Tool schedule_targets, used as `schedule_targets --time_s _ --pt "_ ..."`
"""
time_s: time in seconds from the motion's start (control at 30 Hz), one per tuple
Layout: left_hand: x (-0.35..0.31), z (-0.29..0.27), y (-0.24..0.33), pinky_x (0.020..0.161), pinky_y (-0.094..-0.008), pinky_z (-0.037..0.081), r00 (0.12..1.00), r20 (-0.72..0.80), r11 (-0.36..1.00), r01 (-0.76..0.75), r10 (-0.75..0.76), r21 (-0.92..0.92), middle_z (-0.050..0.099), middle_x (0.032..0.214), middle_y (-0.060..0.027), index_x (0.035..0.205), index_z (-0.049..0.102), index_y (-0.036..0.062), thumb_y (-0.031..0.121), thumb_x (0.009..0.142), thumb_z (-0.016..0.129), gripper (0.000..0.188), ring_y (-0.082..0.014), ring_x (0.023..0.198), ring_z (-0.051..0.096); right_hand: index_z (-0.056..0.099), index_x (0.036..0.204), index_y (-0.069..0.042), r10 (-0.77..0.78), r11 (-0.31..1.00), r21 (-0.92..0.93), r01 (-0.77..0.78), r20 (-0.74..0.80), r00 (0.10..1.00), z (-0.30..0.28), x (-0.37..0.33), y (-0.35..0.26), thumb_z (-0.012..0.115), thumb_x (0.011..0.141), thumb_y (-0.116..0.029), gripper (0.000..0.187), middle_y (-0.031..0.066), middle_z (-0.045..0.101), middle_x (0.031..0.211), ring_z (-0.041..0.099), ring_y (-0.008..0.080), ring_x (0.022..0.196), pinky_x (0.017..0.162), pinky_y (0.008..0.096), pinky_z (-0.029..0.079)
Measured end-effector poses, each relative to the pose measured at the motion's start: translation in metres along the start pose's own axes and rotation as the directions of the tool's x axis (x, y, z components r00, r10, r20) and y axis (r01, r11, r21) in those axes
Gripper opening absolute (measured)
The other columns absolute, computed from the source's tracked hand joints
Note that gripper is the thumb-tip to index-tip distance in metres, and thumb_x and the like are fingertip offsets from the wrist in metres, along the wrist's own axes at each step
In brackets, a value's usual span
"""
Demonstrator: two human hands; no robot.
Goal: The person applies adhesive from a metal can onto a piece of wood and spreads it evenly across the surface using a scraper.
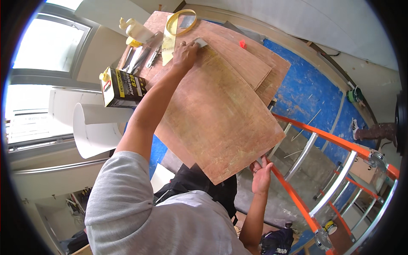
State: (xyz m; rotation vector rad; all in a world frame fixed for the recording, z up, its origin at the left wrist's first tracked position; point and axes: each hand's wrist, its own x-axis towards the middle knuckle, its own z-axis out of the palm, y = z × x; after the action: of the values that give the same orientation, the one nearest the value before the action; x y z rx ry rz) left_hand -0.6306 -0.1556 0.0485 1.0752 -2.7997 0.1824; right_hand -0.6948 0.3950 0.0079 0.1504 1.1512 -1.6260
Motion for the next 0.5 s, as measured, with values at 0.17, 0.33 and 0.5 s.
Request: schedule_targets --time_s 0.17,0.33,0.5 --pt "-0.007 -0.001 0.009 0.098 -0.0443 0.051 1.000 -0.011 0.999 0.026 -0.026 0.039 0.065 0.133 -0.0042 0.123 0.068 0.0144 0.014 0.091 0.051 0.036 -0.0360 0.111 0.062 0.018 0.160 -0.003 -0.009 0.999 0.033 0.008 0.021 1.000 0.004 0.001 -0.002 0.038 0.095 -0.076 0.100 0.0222 0.053 0.146 0.044 0.0304 0.138 0.117 0.0435 0.020" --pt "0.009 0.000 -0.013 0.089 -0.0444 0.053 0.997 0.021 0.995 0.077 -0.076 -0.058 0.071 0.116 -0.0075 0.114 0.070 0.0130 0.014 0.089 0.051 0.031 -0.0357 0.105 0.065 0.017 0.161 -0.003 0.010 1.000 0.022 -0.011 0.020 1.000 -0.001 0.001 -0.002 0.037 0.095 -0.076 0.100 0.0216 0.053 0.146 0.043 0.0305 0.138 0.118 0.0434 0.020" --pt "0.011 -0.003 -0.026 0.090 -0.0426 0.052 0.991 0.106 0.992 0.092 -0.082 -0.088 0.072 0.116 -0.0072 0.120 0.070 0.0161 0.016 0.088 0.055 0.035 -0.0339 0.104 0.066 0.023 0.160 -0.005 -0.002 1.000 -0.008 0.001 -0.016 1.000 0.006 -0.001 -0.006 0.037 0.095 -0.078 0.099 0.0166 0.058 0.139 0.049 0.0246 0.124 0.111 0.0393 0.026"
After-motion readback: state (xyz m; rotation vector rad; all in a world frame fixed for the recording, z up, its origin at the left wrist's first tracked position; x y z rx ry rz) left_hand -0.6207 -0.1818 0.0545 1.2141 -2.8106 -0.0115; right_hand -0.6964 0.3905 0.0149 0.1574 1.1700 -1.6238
